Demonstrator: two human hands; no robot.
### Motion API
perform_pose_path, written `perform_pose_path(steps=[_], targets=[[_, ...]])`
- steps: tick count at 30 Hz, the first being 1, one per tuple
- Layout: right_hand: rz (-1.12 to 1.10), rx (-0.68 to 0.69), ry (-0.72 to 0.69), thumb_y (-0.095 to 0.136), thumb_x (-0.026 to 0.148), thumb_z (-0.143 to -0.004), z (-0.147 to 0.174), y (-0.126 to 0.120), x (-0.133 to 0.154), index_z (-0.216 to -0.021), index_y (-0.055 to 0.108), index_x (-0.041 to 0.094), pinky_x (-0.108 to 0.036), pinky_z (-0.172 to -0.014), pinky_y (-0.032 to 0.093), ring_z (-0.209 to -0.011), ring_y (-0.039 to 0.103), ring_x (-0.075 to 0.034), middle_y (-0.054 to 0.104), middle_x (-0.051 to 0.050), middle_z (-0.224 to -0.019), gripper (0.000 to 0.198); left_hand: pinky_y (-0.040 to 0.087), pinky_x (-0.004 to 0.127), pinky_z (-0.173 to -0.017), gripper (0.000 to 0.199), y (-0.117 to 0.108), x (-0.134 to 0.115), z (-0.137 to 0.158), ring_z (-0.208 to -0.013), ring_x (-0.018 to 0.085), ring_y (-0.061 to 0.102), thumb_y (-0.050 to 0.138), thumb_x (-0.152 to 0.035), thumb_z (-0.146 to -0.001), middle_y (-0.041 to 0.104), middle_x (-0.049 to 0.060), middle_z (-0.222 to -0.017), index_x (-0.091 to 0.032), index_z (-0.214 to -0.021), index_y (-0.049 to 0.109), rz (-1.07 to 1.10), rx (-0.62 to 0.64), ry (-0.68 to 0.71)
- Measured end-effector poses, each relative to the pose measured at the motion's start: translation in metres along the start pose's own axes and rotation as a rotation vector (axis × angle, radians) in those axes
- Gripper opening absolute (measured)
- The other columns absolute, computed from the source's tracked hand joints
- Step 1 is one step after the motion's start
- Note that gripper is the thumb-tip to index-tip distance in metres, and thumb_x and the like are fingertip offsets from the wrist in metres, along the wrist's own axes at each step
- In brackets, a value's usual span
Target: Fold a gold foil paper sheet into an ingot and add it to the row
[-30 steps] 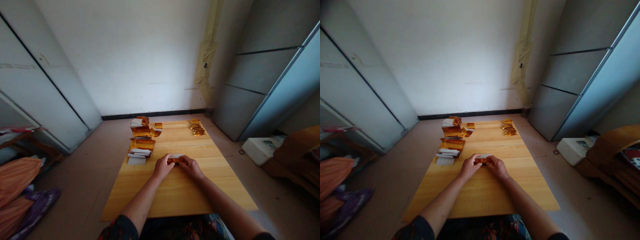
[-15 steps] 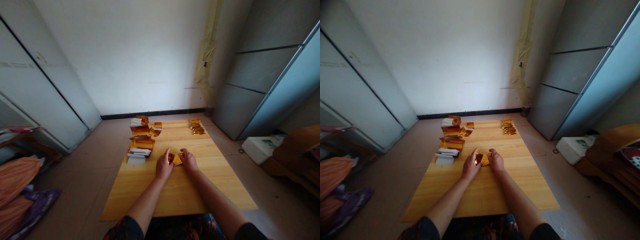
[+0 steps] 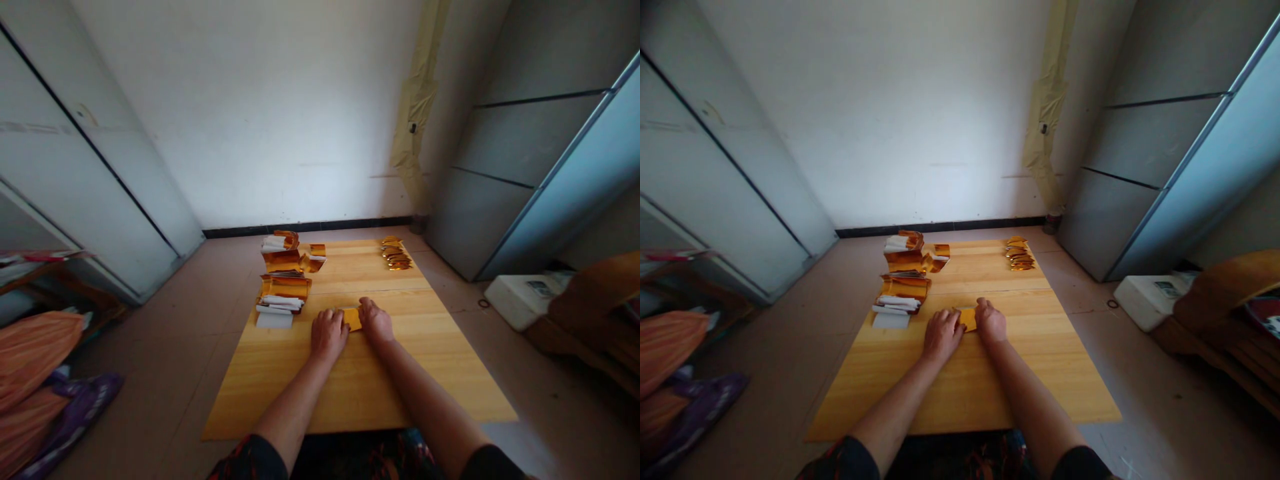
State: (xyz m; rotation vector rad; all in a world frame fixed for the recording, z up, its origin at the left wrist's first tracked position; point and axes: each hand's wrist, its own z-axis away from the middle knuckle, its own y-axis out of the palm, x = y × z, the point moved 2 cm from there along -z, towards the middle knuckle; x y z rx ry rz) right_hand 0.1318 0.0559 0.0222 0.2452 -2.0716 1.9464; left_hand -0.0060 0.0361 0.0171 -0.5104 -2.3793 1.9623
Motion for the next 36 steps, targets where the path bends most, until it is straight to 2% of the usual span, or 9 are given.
perform_pose_path(steps=[10, 22, 36], targets=[[0.085, 0.007, 0.042, 0.036, 0.020, -0.093, -0.004, 0.000, 0.003, -0.114, 0.054, 0.021, -0.019, -0.058, 0.040, -0.076, 0.066, -0.013, 0.066, -0.008, -0.099, 0.028, 0.040, 0.031, -0.081, 0.030, 0.003, 0.001, -0.005, -0.095, 0.021, 0.053, 0.054, -0.035, -0.085, 0.060, 0.006, -0.095, -0.021, -0.111, 0.059, -0.020, 0.046, -0.054], [0.163, 0.036, 0.028, 0.036, 0.020, -0.093, -0.001, -0.003, 0.008, -0.105, 0.053, 0.020, -0.020, -0.056, 0.040, -0.077, 0.065, -0.014, 0.064, -0.007, -0.096, 0.021, 0.040, 0.030, -0.081, 0.027, 0.002, 0.001, -0.007, -0.095, 0.020, 0.054, 0.055, -0.036, -0.084, 0.060, 0.005, -0.096, -0.022, -0.107, 0.060, -0.032, 0.083, -0.068], [0.264, 0.004, -0.031, 0.036, 0.017, -0.092, -0.006, 0.013, 0.007, -0.100, 0.053, 0.018, -0.020, -0.056, 0.041, -0.072, 0.065, -0.015, 0.060, -0.008, -0.091, 0.019, 0.040, 0.030, -0.077, 0.028, 0.000, 0.007, -0.010, -0.096, 0.021, 0.051, 0.051, -0.040, -0.086, 0.055, 0.006, -0.099, -0.026, -0.109, 0.058, -0.075, 0.076, -0.042]])
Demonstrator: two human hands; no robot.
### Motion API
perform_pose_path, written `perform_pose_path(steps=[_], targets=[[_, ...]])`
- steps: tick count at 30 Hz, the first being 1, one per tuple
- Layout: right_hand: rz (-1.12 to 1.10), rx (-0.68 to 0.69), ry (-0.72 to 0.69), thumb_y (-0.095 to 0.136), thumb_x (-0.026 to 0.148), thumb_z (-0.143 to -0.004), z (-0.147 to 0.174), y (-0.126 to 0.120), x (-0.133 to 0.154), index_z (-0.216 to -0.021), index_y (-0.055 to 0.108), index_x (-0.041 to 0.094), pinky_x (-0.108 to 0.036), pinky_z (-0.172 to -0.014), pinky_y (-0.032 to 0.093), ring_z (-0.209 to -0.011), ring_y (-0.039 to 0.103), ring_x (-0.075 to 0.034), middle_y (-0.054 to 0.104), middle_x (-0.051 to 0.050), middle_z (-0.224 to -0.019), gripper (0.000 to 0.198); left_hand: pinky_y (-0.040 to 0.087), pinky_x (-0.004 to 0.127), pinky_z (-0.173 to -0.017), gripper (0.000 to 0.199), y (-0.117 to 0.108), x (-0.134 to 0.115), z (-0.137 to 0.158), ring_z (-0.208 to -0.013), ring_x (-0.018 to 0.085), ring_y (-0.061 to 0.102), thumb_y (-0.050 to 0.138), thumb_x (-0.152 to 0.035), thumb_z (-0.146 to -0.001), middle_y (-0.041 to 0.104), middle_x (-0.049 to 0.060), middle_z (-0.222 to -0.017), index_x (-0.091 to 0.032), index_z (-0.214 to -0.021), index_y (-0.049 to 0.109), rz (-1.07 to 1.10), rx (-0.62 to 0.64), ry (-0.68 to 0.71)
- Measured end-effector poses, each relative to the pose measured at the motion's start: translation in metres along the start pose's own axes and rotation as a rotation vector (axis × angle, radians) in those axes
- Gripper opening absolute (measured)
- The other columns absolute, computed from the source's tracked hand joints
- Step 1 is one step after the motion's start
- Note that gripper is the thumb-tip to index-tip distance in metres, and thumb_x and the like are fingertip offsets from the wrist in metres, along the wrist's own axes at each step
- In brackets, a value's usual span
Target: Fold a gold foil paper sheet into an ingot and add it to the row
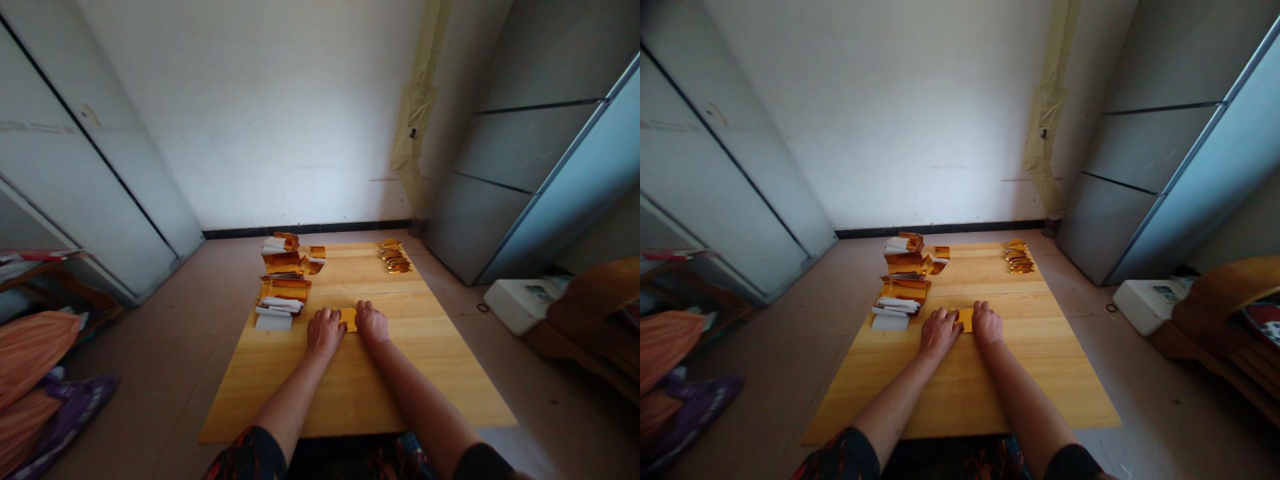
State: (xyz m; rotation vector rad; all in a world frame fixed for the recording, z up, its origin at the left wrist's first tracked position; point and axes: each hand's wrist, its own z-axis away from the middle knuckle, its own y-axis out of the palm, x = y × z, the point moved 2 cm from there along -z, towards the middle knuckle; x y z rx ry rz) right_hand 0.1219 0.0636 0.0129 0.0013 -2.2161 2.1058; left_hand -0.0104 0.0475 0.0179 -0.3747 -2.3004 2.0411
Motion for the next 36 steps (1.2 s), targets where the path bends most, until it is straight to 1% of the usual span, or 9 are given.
perform_pose_path(steps=[5, 11, 16, 22, 24, 32, 36], targets=[[0.031, -0.036, -0.010, 0.034, 0.016, -0.093, 0.000, 0.005, 0.000, -0.099, 0.053, 0.017, -0.020, -0.055, 0.041, -0.071, 0.065, -0.014, 0.059, -0.008, -0.090, 0.021, 0.040, 0.030, -0.076, 0.027, 0.001, 0.000, 0.001, -0.094, 0.021, 0.052, 0.048, -0.038, -0.088, 0.056, 0.006, -0.097, -0.026, -0.109, 0.059, -0.011, -0.020, -0.003], [0.015, -0.013, -0.019, 0.034, 0.014, -0.092, 0.000, 0.002, 0.000, -0.098, 0.054, 0.017, -0.021, -0.056, 0.043, -0.073, 0.066, -0.015, 0.060, -0.008, -0.090, 0.021, 0.040, 0.030, -0.075, 0.026, -0.002, 0.000, -0.002, -0.093, 0.021, 0.054, 0.043, -0.037, -0.090, 0.057, 0.006, -0.097, -0.025, -0.108, 0.059, -0.018, 0.019, 0.000], [0.019, -0.008, -0.016, 0.034, 0.012, -0.091, 0.000, 0.002, 0.001, -0.097, 0.054, 0.017, -0.021, -0.056, 0.044, -0.073, 0.066, -0.015, 0.060, -0.009, -0.091, 0.021, 0.041, 0.030, -0.076, 0.027, -0.003, 0.000, -0.005, -0.095, 0.021, 0.055, 0.043, -0.037, -0.090, 0.059, 0.008, -0.101, -0.025, -0.109, 0.058, -0.008, 0.066, -0.005], [0.012, -0.010, -0.025, 0.033, 0.015, -0.092, 0.000, 0.004, 0.002, -0.099, 0.053, 0.017, -0.021, -0.056, 0.044, -0.074, 0.066, -0.015, 0.060, -0.009, -0.091, 0.021, 0.044, 0.030, -0.073, 0.036, -0.005, 0.000, -0.012, -0.093, 0.021, 0.059, 0.045, -0.037, -0.089, 0.061, 0.008, -0.105, -0.028, -0.123, 0.050, -0.023, 0.118, 0.000], [0.014, -0.007, -0.018, 0.032, 0.014, -0.092, 0.000, 0.004, 0.002, -0.100, 0.053, 0.017, -0.021, -0.057, 0.044, -0.075, 0.066, -0.016, 0.060, -0.009, -0.091, 0.023, 0.044, 0.030, -0.071, 0.034, -0.006, 0.000, -0.013, -0.091, 0.022, 0.060, 0.044, -0.038, -0.089, 0.062, 0.007, -0.104, -0.028, -0.121, 0.051, -0.035, 0.134, 0.010], [0.018, -0.004, -0.028, 0.035, 0.015, -0.092, 0.001, 0.002, 0.002, -0.099, 0.054, 0.018, -0.022, -0.056, 0.043, -0.074, 0.066, -0.015, 0.059, -0.008, -0.092, 0.021, 0.044, 0.029, -0.070, 0.031, -0.004, 0.002, -0.015, -0.088, 0.021, 0.061, 0.043, -0.040, -0.088, 0.063, 0.007, -0.101, -0.027, -0.114, 0.057, -0.028, 0.113, 0.009], [0.007, -0.007, -0.037, 0.036, 0.021, -0.093, 0.001, 0.002, 0.001, -0.098, 0.054, 0.019, -0.022, -0.055, 0.043, -0.073, 0.066, -0.016, 0.059, -0.008, -0.091, 0.019, 0.042, 0.029, -0.072, 0.031, -0.003, 0.004, -0.016, -0.091, 0.020, 0.060, 0.045, -0.042, -0.088, 0.063, 0.006, -0.102, -0.028, -0.114, 0.057, 0.003, 0.111, 0.016]])
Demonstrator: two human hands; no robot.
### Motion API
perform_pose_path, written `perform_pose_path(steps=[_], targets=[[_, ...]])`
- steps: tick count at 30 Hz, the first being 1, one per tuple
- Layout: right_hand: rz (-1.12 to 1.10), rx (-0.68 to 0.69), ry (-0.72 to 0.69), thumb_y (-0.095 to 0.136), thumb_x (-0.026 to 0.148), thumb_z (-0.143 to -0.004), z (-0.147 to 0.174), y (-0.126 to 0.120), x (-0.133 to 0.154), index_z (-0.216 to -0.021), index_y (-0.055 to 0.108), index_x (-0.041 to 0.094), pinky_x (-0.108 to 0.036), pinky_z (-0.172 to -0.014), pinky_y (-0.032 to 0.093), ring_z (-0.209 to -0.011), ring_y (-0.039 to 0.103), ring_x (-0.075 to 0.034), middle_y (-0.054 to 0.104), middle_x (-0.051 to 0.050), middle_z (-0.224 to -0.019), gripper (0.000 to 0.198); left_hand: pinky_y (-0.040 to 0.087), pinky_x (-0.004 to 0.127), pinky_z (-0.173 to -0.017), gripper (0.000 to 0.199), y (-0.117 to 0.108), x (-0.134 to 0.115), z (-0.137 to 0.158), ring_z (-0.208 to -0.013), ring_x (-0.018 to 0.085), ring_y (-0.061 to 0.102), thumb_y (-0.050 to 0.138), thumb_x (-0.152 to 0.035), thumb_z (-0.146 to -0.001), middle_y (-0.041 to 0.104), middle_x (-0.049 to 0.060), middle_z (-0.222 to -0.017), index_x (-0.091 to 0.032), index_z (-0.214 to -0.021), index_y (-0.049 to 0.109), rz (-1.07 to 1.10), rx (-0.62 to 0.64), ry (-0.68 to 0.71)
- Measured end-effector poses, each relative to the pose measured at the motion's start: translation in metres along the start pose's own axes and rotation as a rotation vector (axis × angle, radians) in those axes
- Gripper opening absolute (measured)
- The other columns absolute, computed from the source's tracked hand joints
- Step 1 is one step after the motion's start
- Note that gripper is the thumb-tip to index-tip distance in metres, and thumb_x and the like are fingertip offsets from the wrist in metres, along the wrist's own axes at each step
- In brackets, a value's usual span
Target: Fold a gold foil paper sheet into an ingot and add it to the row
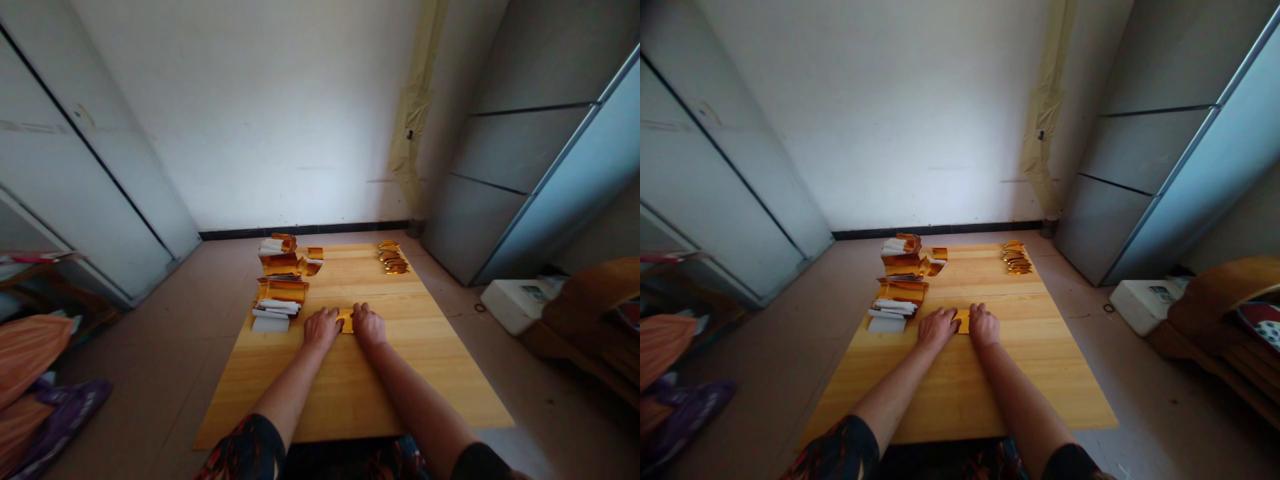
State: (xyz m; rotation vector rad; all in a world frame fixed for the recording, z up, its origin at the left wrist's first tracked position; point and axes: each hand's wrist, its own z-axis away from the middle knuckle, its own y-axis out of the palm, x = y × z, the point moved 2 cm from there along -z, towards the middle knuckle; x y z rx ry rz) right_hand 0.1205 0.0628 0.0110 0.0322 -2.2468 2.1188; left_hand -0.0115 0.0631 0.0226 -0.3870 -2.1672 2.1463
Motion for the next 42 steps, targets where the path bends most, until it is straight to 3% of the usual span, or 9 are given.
perform_pose_path(steps=[5, 9, 12, 14, 17, 22, 26, 32, 42], targets=[[0.011, -0.006, -0.003, 0.035, 0.022, -0.094, 0.000, 0.002, -0.001, -0.098, 0.054, 0.019, -0.022, -0.056, 0.042, -0.072, 0.065, -0.015, 0.058, -0.008, -0.091, 0.020, 0.040, 0.031, -0.075, 0.030, -0.002, 0.000, 0.001, -0.095, 0.022, 0.056, 0.046, -0.041, -0.089, 0.060, 0.007, -0.101, -0.028, -0.113, 0.057, 0.003, -0.015, -0.009], [0.013, -0.017, 0.019, 0.033, 0.018, -0.093, 0.000, 0.000, 0.002, -0.098, 0.054, 0.019, -0.023, -0.057, 0.042, -0.072, 0.065, -0.016, 0.058, -0.007, -0.091, 0.022, 0.037, 0.034, -0.083, 0.035, -0.005, -0.001, 0.003, -0.102, 0.024, 0.050, 0.055, -0.039, -0.084, 0.057, 0.007, -0.105, -0.027, -0.117, 0.053, -0.013, -0.121, -0.005], [-0.004, -0.026, 0.062, 0.034, 0.020, -0.092, 0.002, -0.004, 0.001, -0.098, 0.054, 0.019, -0.023, -0.056, 0.041, -0.072, 0.065, -0.016, 0.058, -0.007, -0.092, 0.021, 0.036, 0.035, -0.083, 0.022, -0.005, -0.002, 0.002, -0.102, 0.024, 0.048, 0.056, -0.034, -0.084, 0.056, 0.007, -0.102, -0.026, -0.104, 0.059, -0.021, -0.164, 0.066], [-0.028, -0.037, 0.078, 0.036, 0.022, -0.092, 0.003, -0.006, -0.003, -0.099, 0.053, 0.019, -0.023, -0.056, 0.040, -0.073, 0.064, -0.016, 0.057, -0.006, -0.093, 0.018, 0.036, 0.035, -0.083, 0.012, -0.003, -0.004, -0.001, -0.101, 0.023, 0.047, 0.053, -0.028, -0.086, 0.056, 0.006, -0.100, -0.026, -0.094, 0.062, -0.010, -0.153, 0.152], [-0.066, -0.046, 0.077, 0.039, 0.026, -0.092, 0.004, -0.006, -0.013, -0.098, 0.053, 0.020, -0.022, -0.056, 0.037, -0.074, 0.061, -0.013, 0.056, -0.005, -0.095, 0.017, 0.036, 0.034, -0.084, 0.013, 0.002, -0.006, -0.006, -0.100, 0.021, 0.048, 0.050, -0.020, -0.087, 0.058, 0.006, -0.098, -0.024, -0.088, 0.062, 0.023, -0.108, 0.246], [-0.197, -0.047, 0.058, 0.043, 0.027, -0.089, -0.001, -0.002, -0.032, -0.095, 0.056, 0.022, -0.021, -0.059, 0.034, -0.073, 0.057, -0.011, 0.058, -0.002, -0.098, 0.015, 0.037, 0.033, -0.083, 0.011, 0.002, -0.003, -0.005, -0.098, 0.020, 0.050, 0.051, -0.018, -0.086, 0.059, 0.006, -0.099, -0.021, -0.090, 0.060, 0.054, -0.096, 0.267], [-0.346, -0.034, 0.132, 0.048, 0.026, -0.084, -0.005, -0.007, -0.039, -0.097, 0.059, 0.020, -0.021, -0.065, 0.036, -0.081, 0.057, -0.013, 0.060, -0.003, -0.099, 0.018, 0.036, 0.034, -0.085, 0.010, -0.003, -0.004, 0.006, -0.101, 0.020, 0.049, 0.054, -0.027, -0.085, 0.058, 0.005, -0.102, -0.022, -0.093, 0.058, 0.059, -0.111, 0.271], [-0.406, -0.091, -0.006, 0.064, 0.035, -0.073, 0.014, -0.014, -0.020, -0.110, 0.058, 0.020, -0.026, -0.081, 0.040, -0.104, 0.050, -0.019, 0.056, -0.006, -0.116, 0.040, 0.034, 0.035, -0.082, 0.012, 0.001, -0.009, 0.012, -0.102, 0.022, 0.048, 0.049, -0.028, -0.088, 0.058, 0.006, -0.103, -0.021, -0.096, 0.055, 0.011, -0.138, 0.208], [-0.413, -0.074, 0.141, 0.066, 0.035, -0.069, 0.021, -0.010, -0.008, -0.111, 0.059, 0.021, -0.034, -0.088, 0.039, -0.115, 0.045, -0.025, 0.048, -0.008, -0.132, 0.046, 0.033, 0.036, -0.080, 0.010, 0.002, -0.007, 0.012, -0.101, 0.022, 0.048, 0.048, -0.028, -0.088, 0.058, 0.005, -0.105, -0.021, -0.094, 0.053, 0.016, -0.158, 0.216]])
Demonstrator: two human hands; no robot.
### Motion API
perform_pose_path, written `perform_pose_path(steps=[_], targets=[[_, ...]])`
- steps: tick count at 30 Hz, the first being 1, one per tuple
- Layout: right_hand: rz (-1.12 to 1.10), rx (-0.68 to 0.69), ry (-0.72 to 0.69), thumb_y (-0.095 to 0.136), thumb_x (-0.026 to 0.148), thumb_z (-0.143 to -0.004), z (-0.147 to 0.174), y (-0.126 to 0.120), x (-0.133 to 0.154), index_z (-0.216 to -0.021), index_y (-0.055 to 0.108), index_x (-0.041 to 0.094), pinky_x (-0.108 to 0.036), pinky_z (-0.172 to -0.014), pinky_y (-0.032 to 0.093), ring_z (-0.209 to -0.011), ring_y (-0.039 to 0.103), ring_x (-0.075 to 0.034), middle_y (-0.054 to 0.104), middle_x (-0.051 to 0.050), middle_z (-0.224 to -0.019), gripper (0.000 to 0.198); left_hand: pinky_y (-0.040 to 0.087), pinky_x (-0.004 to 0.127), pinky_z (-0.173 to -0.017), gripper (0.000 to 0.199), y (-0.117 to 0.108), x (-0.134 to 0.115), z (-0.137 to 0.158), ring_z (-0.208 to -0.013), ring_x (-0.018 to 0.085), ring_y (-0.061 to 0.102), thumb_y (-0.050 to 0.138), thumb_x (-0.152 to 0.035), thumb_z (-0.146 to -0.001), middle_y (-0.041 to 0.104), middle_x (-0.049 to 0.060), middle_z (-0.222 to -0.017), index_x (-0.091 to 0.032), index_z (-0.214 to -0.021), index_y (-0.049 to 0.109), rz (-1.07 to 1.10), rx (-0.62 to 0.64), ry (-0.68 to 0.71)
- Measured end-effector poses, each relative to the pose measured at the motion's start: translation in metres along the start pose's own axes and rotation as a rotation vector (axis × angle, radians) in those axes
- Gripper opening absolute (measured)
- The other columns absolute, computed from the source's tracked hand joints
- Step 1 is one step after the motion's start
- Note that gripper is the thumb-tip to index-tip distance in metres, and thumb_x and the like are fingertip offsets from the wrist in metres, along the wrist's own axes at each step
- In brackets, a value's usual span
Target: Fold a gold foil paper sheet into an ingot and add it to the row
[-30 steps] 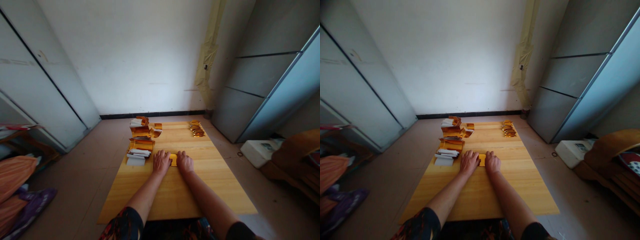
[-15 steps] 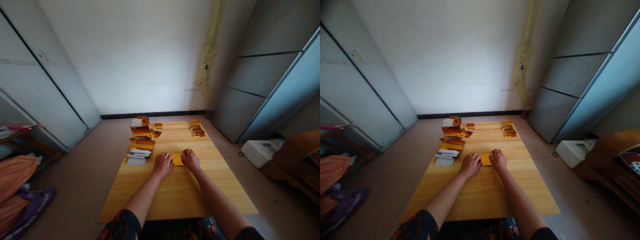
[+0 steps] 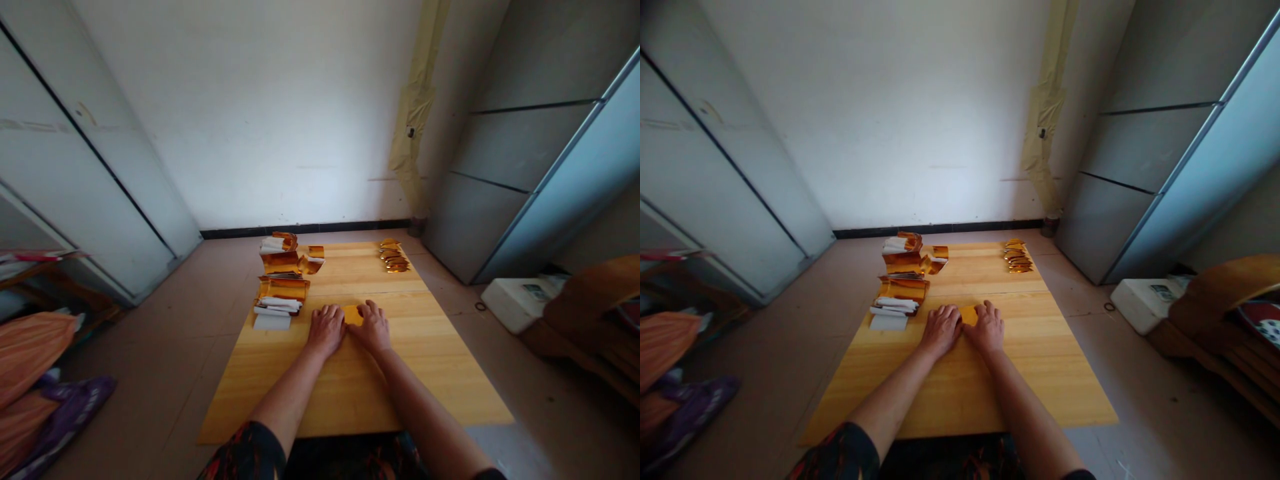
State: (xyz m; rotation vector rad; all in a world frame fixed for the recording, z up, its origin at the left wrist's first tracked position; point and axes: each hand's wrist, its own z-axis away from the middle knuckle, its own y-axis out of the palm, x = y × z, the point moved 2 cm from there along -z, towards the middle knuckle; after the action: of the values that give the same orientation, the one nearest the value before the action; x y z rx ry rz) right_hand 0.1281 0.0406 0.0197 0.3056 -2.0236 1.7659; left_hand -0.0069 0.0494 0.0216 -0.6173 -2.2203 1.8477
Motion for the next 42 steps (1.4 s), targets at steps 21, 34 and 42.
perform_pose_path(steps=[21, 34, 42], targets=[[-0.255, -0.131, -0.129, 0.044, -0.001, -0.059, -0.025, 0.020, -0.063, -0.104, 0.063, 0.014, -0.029, -0.097, 0.044, -0.115, 0.051, -0.021, 0.057, -0.013, -0.118, 0.051, 0.034, 0.039, -0.092, 0.031, 0.010, 0.032, -0.003, -0.113, 0.020, 0.047, 0.052, -0.013, -0.080, 0.055, 0.000, -0.125, -0.028, -0.106, 0.059, 0.278, 0.090, 0.090], [-0.018, 0.010, -0.580, 0.056, 0.021, -0.082, -0.001, -0.005, -0.035, -0.095, 0.067, 0.024, -0.035, -0.087, 0.041, -0.104, 0.051, -0.021, 0.062, -0.007, -0.114, 0.017, 0.037, 0.039, -0.093, 0.034, 0.000, 0.026, 0.000, -0.112, 0.024, 0.049, 0.067, -0.037, -0.073, 0.057, 0.004, -0.123, -0.025, -0.105, 0.061, 0.264, 0.082, 0.094], [0.060, 0.067, -0.652, 0.052, 0.031, -0.088, -0.004, -0.016, -0.031, -0.094, 0.067, 0.026, -0.030, -0.081, 0.036, -0.096, 0.051, -0.018, 0.065, -0.004, -0.103, 0.017, 0.038, 0.036, -0.089, 0.021, 0.001, 0.025, -0.002, -0.105, 0.020, 0.054, 0.060, -0.031, -0.082, 0.062, 0.002, -0.118, -0.026, -0.102, 0.062, 0.236, 0.034, 0.127]])
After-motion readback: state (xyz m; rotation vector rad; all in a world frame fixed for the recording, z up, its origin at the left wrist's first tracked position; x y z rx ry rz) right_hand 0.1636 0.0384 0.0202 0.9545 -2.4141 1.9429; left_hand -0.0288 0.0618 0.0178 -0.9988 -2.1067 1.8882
